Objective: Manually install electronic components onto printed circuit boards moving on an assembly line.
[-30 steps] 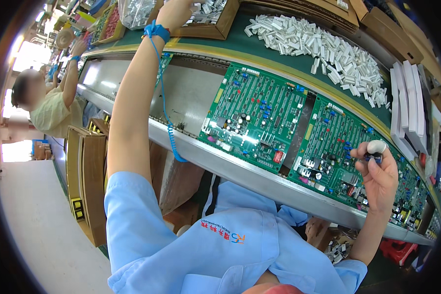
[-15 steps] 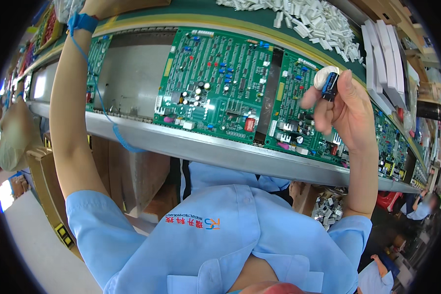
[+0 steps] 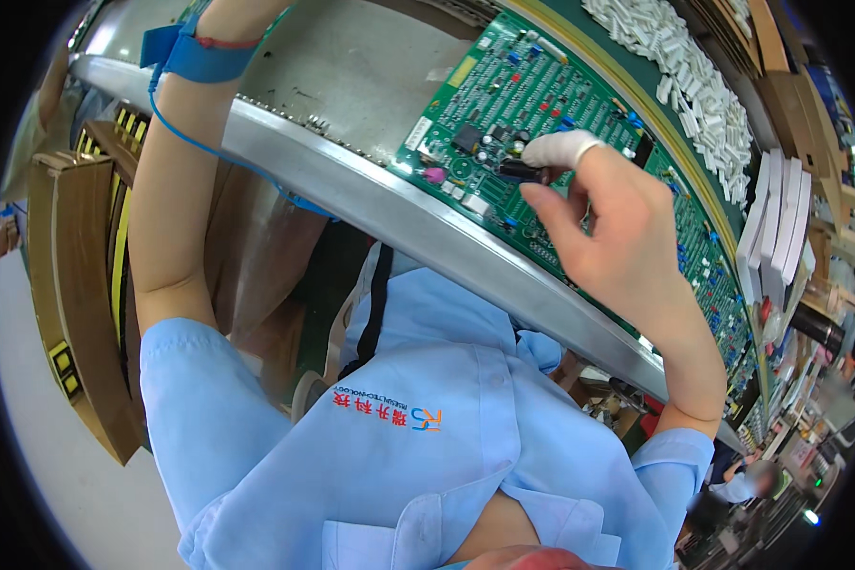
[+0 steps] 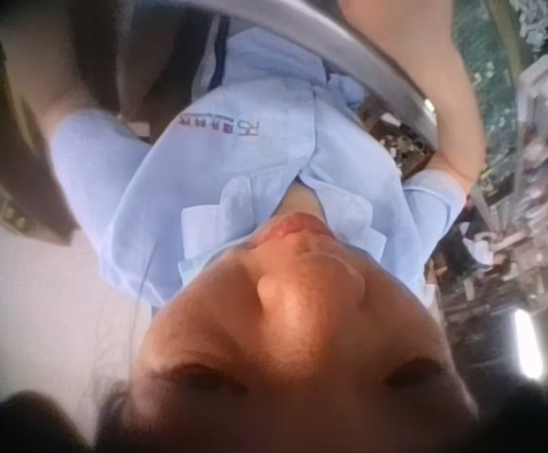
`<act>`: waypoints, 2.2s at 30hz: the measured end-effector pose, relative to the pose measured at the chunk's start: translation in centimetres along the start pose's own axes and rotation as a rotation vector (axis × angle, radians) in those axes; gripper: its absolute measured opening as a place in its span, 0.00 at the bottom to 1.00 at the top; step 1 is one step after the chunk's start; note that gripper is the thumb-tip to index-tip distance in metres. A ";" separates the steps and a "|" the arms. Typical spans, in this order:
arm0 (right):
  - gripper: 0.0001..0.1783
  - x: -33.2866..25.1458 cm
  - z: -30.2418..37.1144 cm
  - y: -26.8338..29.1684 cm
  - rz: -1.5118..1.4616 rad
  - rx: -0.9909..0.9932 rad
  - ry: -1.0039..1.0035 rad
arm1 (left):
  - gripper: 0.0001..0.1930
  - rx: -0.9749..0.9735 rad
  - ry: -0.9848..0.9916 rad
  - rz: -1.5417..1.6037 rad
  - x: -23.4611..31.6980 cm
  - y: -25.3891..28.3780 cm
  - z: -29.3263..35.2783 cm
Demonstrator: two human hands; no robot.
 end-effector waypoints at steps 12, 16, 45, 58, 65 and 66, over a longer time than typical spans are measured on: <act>0.08 -2.3 -1.9 -4.5 0.433 -0.118 0.338 | 0.10 0.030 0.023 0.057 -2.1 1.5 3.7; 0.08 -2.9 -2.0 -4.9 0.481 -0.169 0.348 | 0.10 0.049 -0.002 0.079 -2.6 1.6 4.4; 0.18 -0.9 0.0 1.9 0.120 -0.005 -0.124 | 0.20 -0.506 -0.100 -0.141 1.1 -4.3 7.3; 0.19 3.1 5.0 5.3 -0.034 0.160 -0.084 | 0.33 -0.487 -0.361 -0.502 2.0 -7.0 8.6; 0.17 4.0 5.4 5.9 -0.039 0.137 -0.138 | 0.28 -0.491 -0.460 -0.582 3.6 -7.2 8.7; 0.16 4.2 5.5 5.9 -0.037 0.104 -0.163 | 0.28 -0.494 -0.461 -0.581 3.8 -7.2 8.5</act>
Point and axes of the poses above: each hand's wrist, its own z-axis away from the middle knuckle, its own y-axis out of the back of the hand, x = y × z, the point moved 7 cm from there along -z, towards the middle knuckle, and after that the axes turned 8 degrees about -z, right-handed, at the moved point
